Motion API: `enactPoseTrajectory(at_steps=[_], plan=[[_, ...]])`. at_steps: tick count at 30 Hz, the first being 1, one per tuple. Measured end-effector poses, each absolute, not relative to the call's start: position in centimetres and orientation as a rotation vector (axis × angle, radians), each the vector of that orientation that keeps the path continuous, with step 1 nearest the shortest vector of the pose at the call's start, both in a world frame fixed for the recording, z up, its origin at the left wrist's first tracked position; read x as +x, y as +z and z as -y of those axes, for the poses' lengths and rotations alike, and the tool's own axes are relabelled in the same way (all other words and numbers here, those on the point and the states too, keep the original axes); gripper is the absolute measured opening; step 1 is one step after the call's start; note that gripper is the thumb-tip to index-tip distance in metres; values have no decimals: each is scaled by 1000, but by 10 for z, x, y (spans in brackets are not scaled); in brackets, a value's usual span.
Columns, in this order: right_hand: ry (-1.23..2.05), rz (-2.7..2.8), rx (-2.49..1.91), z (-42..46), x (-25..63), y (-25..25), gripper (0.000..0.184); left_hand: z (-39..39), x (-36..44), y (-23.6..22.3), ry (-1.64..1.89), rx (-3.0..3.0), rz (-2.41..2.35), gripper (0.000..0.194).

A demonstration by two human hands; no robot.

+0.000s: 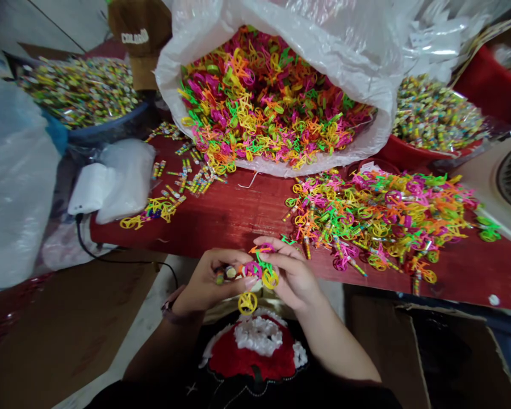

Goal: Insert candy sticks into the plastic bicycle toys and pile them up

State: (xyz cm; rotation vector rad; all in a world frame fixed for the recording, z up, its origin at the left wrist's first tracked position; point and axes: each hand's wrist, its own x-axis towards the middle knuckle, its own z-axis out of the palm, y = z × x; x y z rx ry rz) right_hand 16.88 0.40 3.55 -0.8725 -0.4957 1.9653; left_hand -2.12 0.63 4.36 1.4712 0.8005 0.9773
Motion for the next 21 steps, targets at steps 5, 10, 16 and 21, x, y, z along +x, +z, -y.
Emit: enactPoseTrajectory(at_steps=[5, 10, 16, 21], plan=[[1918, 407, -961, -2, 170, 33, 33, -10, -26, 37, 1212, 2011, -854, 9], [1861, 444, -963, -1, 163, 34, 34, -16, -31, 28, 987, 1704, -788, 14], [1927, 521, -930, -8, 159, 38, 30, -15, -30, 20, 833, 1324, -717, 30], [1815, 503, -1028, -12, 159, 39, 31, -13, -30, 26, 923, 1729, -857, 14]])
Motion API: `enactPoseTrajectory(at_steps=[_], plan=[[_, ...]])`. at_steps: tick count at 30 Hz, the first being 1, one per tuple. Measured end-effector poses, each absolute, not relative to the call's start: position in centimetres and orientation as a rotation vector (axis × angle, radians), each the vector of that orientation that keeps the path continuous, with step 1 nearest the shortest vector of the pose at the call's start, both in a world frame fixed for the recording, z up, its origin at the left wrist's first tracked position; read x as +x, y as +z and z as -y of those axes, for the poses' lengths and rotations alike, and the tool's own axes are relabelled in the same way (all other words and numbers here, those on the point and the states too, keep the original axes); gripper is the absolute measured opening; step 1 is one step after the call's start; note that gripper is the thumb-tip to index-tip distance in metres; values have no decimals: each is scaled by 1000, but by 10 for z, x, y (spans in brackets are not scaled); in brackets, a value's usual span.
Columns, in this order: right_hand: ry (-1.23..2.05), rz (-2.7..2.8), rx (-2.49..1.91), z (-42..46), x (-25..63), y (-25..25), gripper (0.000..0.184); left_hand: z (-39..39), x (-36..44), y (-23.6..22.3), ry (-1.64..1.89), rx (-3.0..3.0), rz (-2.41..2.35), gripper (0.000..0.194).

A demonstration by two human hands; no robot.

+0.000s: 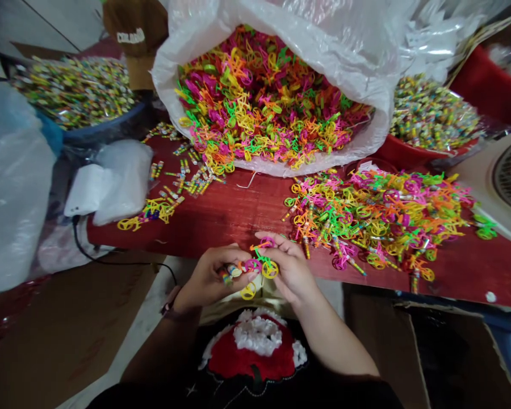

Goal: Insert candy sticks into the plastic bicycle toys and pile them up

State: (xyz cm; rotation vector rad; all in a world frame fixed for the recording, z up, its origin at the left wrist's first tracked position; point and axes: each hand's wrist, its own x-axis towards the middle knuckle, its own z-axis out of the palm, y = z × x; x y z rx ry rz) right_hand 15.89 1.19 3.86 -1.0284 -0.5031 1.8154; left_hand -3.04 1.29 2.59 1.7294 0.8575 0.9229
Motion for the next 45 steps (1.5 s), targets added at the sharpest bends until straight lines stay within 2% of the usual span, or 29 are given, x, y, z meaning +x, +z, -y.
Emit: enactPoseTrajectory(at_steps=[3, 9, 14, 18, 21, 24, 28, 30, 33, 37, 41, 43, 45], plan=[[1706, 517, -1092, -10, 155, 36, 33, -16, -31, 27, 924, 1931, -848, 13], [1422, 627, -1208, -7, 147, 20, 38, -22, -28, 17, 819, 1717, -901, 13], [1234, 769, -1297, -13, 145, 8, 34, -21, -26, 11, 885, 2143, -1030, 7], [1068, 853, -1366, -16, 145, 4, 33, -11, -23, 19, 813, 2256, -919, 9], [1103, 860, -1315, -19, 147, 5, 35, -10, -27, 27, 752, 2159, -976, 9], [1190, 792, -1214, -23, 152, 9, 46, -22, -37, 24, 640, 1939, -1161, 5], [1365, 687, -1111, -29, 160, 15, 58, -48, -48, -3, 572, 1835, -1453, 17], [1387, 674, -1098, -29, 163, 15, 60, -55, -48, -16, 678, 1815, -1578, 19], [1331, 702, -1120, -26, 163, 13, 54, -49, -39, -21, 922, 1643, -1653, 37], [1263, 869, -1151, -18, 158, 14, 37, -16, -14, -10, 1022, 1507, -1273, 20], [1067, 1090, -1167, -7, 147, 20, 24, 10, 8, -5, 1127, 1333, -1123, 24], [1039, 1204, -1102, -1, 145, 19, 24, 15, 12, -5, 1224, 1257, -1141, 26], [1092, 1281, -1050, 4, 146, 17, 39, 15, 10, -3, 1277, 1224, -1142, 28]])
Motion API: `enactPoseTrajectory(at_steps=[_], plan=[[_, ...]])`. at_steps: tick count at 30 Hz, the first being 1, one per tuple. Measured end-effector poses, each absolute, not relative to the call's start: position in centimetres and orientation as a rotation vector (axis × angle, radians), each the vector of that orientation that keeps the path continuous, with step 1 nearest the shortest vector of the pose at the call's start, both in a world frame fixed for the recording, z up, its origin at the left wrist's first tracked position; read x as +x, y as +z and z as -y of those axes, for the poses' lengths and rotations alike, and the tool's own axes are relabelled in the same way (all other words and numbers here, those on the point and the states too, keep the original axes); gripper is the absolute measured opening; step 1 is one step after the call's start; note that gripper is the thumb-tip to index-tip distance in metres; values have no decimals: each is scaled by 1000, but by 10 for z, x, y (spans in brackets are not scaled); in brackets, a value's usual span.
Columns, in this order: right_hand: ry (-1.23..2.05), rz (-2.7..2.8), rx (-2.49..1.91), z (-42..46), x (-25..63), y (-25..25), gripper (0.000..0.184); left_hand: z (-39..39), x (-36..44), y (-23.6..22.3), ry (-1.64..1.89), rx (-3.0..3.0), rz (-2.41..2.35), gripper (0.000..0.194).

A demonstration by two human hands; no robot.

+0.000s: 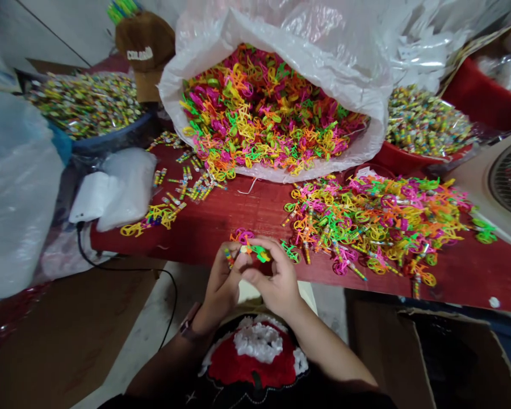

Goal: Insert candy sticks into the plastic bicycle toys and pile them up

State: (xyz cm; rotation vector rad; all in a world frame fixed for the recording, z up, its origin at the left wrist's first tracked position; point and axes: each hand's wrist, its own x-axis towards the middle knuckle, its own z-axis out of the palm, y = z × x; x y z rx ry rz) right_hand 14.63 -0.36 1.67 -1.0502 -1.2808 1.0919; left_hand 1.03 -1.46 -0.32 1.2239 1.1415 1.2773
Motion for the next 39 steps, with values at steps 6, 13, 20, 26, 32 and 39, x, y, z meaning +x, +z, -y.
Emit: enactPoseTrajectory(at_steps=[6, 13, 20, 26, 32, 39], plan=[[1212, 1116, -1126, 6, 166, 18, 20, 12, -1, 10, 1219, 1231, -1062, 27], [1277, 960, -1098, 8, 166, 25, 24, 20, 9, 0, 1171, 1337, -1122, 23], [1093, 1097, -1189, 10, 160, 28, 29, 24, 11, -9, 1235, 1280, -1083, 21], [991, 1176, -1178, 18, 157, 28, 24, 25, 9, -2, 1210, 1261, -1073, 21], [889, 1240, -1157, 19, 155, 27, 21, 22, 2, 7, 1223, 1565, -1100, 17], [770, 1110, -1182, 22, 140, 19, 27, 21, 7, 13, 1132, 1981, -1239, 26]])
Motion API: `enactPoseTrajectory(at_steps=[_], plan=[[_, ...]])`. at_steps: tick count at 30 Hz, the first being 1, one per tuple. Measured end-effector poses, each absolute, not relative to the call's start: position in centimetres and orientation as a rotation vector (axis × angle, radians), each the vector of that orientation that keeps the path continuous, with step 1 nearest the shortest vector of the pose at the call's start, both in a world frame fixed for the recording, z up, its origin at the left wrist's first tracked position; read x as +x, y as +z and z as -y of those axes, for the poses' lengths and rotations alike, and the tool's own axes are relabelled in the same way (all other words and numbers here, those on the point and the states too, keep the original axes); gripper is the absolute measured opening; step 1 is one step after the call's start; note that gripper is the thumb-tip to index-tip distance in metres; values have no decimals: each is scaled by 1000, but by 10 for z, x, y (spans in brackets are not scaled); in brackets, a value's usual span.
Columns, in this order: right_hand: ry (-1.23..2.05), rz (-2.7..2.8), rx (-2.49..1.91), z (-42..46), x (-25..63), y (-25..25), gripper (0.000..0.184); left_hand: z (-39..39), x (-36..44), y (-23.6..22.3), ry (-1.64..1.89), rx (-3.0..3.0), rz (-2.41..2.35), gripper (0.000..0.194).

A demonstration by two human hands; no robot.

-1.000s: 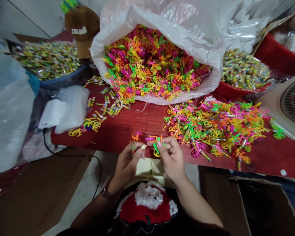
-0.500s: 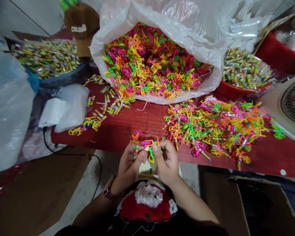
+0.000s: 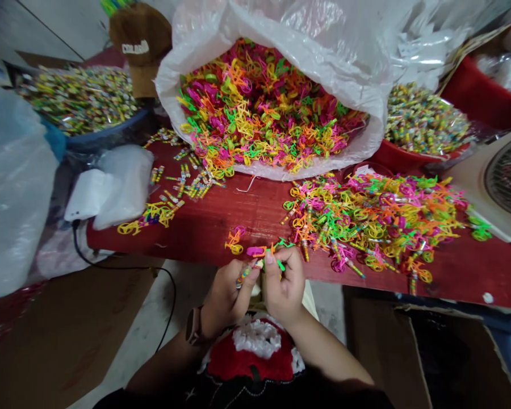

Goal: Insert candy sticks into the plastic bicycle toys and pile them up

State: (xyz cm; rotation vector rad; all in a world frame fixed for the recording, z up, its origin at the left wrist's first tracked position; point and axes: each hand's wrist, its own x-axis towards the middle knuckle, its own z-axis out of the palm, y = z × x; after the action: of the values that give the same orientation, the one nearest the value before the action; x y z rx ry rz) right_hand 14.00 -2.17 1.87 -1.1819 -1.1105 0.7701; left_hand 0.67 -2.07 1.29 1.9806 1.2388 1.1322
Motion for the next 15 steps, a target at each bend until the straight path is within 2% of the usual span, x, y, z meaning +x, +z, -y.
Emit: enactPoseTrajectory(at_steps=[8, 13, 15], plan=[[737, 1077, -1229, 25, 130, 14, 29, 26, 12, -7, 1221, 2080, -1187, 24], [871, 1237, -1266, 1, 144, 25, 29, 19, 4, -7, 1161, 1725, -1250, 21], [738, 1264, -1318, -18, 176, 36, 24, 11, -6, -5, 1109, 1578, -1302, 24]])
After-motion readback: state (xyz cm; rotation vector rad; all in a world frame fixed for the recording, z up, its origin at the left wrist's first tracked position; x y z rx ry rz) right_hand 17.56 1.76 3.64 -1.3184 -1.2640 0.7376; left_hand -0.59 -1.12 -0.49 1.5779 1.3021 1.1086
